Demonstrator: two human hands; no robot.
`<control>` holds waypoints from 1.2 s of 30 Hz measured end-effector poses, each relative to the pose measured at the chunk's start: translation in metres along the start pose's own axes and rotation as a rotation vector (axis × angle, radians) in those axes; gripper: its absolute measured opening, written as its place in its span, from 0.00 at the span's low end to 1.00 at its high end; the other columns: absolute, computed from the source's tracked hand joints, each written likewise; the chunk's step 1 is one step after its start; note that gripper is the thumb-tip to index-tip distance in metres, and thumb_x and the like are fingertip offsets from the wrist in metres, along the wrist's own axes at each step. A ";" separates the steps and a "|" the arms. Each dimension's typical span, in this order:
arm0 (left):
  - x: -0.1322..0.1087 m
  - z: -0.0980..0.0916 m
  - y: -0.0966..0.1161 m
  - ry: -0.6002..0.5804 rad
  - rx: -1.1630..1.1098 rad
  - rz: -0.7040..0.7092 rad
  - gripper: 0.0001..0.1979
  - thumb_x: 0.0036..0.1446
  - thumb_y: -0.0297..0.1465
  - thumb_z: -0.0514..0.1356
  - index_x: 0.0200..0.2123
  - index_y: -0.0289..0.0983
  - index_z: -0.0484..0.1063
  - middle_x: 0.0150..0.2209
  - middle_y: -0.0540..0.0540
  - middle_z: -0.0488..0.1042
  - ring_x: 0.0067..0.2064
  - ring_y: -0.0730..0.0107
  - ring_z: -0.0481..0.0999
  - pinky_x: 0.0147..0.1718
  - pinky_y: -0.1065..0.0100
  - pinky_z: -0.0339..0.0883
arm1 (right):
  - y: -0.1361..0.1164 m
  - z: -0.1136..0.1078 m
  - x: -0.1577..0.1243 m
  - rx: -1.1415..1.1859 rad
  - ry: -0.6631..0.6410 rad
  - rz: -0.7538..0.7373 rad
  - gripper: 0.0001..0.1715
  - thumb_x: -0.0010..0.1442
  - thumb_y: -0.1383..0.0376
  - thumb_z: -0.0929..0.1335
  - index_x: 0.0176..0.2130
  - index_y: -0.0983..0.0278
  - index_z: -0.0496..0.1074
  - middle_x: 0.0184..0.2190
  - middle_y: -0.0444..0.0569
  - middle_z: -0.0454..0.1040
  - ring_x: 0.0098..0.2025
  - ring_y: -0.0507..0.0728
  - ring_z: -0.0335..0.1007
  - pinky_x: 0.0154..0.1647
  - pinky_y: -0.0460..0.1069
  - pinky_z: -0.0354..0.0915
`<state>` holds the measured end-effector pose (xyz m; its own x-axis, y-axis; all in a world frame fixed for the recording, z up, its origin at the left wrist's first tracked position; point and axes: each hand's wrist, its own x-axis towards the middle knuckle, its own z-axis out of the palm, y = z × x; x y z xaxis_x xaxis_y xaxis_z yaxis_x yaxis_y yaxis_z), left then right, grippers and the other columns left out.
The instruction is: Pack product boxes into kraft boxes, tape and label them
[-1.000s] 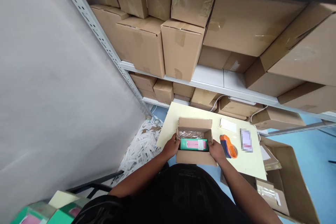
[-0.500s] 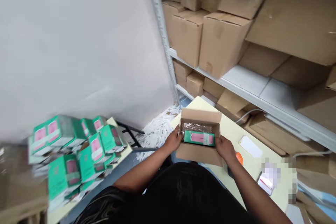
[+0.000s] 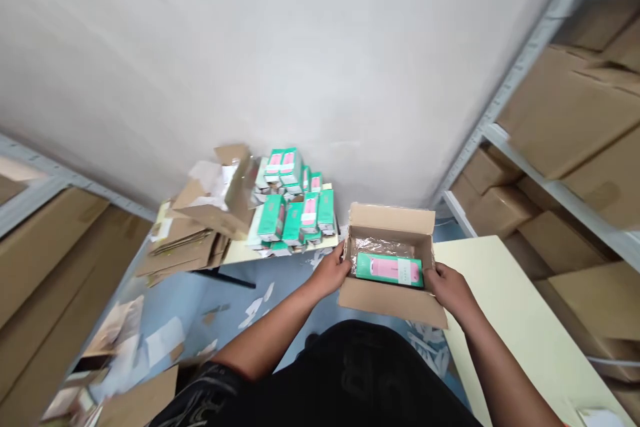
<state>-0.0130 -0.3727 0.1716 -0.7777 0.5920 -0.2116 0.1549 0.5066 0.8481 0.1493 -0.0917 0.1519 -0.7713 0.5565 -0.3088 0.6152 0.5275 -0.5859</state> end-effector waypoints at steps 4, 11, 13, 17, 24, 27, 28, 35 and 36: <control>-0.037 -0.077 -0.045 0.100 -0.044 -0.036 0.32 0.59 0.32 0.56 0.67 0.44 0.64 0.55 0.47 0.79 0.55 0.52 0.78 0.54 0.59 0.69 | -0.079 0.052 -0.007 -0.078 -0.024 -0.123 0.15 0.58 0.55 0.64 0.30 0.60 0.76 0.28 0.51 0.79 0.34 0.60 0.73 0.31 0.48 0.56; -0.088 -0.196 -0.105 0.187 -0.238 -0.007 0.29 0.65 0.45 0.56 0.66 0.41 0.67 0.54 0.43 0.80 0.54 0.53 0.78 0.54 0.58 0.71 | -0.184 0.120 -0.016 -0.064 -0.002 -0.225 0.20 0.60 0.56 0.61 0.29 0.61 0.76 0.28 0.53 0.80 0.34 0.61 0.74 0.31 0.49 0.58; -0.091 -0.228 -0.116 0.215 -0.252 0.006 0.27 0.66 0.47 0.56 0.63 0.41 0.71 0.51 0.43 0.81 0.50 0.54 0.80 0.51 0.59 0.73 | -0.204 0.126 -0.016 -0.028 -0.011 -0.218 0.20 0.59 0.55 0.61 0.29 0.61 0.76 0.29 0.53 0.81 0.35 0.62 0.75 0.31 0.49 0.59; -0.080 -0.293 -0.132 0.455 -0.122 0.011 0.22 0.64 0.45 0.58 0.54 0.39 0.77 0.45 0.44 0.82 0.44 0.58 0.80 0.46 0.61 0.74 | -0.236 0.129 -0.006 -0.026 -0.051 -0.220 0.21 0.57 0.53 0.61 0.29 0.61 0.77 0.29 0.52 0.81 0.35 0.63 0.76 0.31 0.50 0.61; -0.051 -0.392 -0.137 0.846 0.049 0.038 0.13 0.63 0.37 0.58 0.44 0.38 0.79 0.42 0.47 0.82 0.44 0.63 0.79 0.46 0.66 0.71 | -0.275 0.125 0.049 -0.075 -0.135 -0.313 0.22 0.57 0.51 0.61 0.30 0.61 0.77 0.30 0.51 0.82 0.38 0.65 0.77 0.34 0.51 0.64; -0.035 -0.420 -0.137 0.815 0.192 -0.006 0.12 0.62 0.37 0.59 0.43 0.39 0.79 0.41 0.48 0.82 0.43 0.64 0.80 0.44 0.67 0.71 | -0.295 0.126 0.075 -0.082 -0.199 -0.341 0.23 0.57 0.50 0.61 0.31 0.61 0.77 0.28 0.49 0.81 0.38 0.65 0.77 0.34 0.50 0.64; -0.028 -0.427 -0.138 0.796 0.238 -0.022 0.12 0.62 0.38 0.59 0.43 0.39 0.79 0.41 0.48 0.82 0.43 0.63 0.80 0.44 0.67 0.71 | -0.302 0.127 0.083 -0.087 -0.218 -0.347 0.23 0.56 0.50 0.61 0.31 0.62 0.77 0.28 0.48 0.81 0.38 0.64 0.77 0.33 0.49 0.63; 0.047 -0.486 -0.163 0.533 0.641 -0.188 0.17 0.61 0.39 0.60 0.50 0.38 0.77 0.51 0.41 0.80 0.50 0.56 0.79 0.47 0.64 0.70 | -0.338 0.132 0.112 -0.152 -0.274 -0.376 0.23 0.57 0.51 0.60 0.30 0.61 0.76 0.28 0.47 0.81 0.37 0.63 0.76 0.33 0.48 0.63; 0.061 -0.496 -0.170 0.453 0.701 -0.224 0.20 0.61 0.40 0.60 0.53 0.38 0.76 0.54 0.40 0.79 0.52 0.56 0.78 0.48 0.64 0.70 | -0.342 0.132 0.113 -0.149 -0.274 -0.375 0.23 0.57 0.50 0.60 0.31 0.61 0.76 0.28 0.46 0.81 0.37 0.63 0.76 0.33 0.48 0.63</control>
<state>-0.3889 -0.7338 0.2553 -0.9797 0.2005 0.0030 0.1931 0.9395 0.2829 -0.1692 -0.2941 0.2181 -0.9465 0.1315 -0.2946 0.2878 0.7566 -0.5871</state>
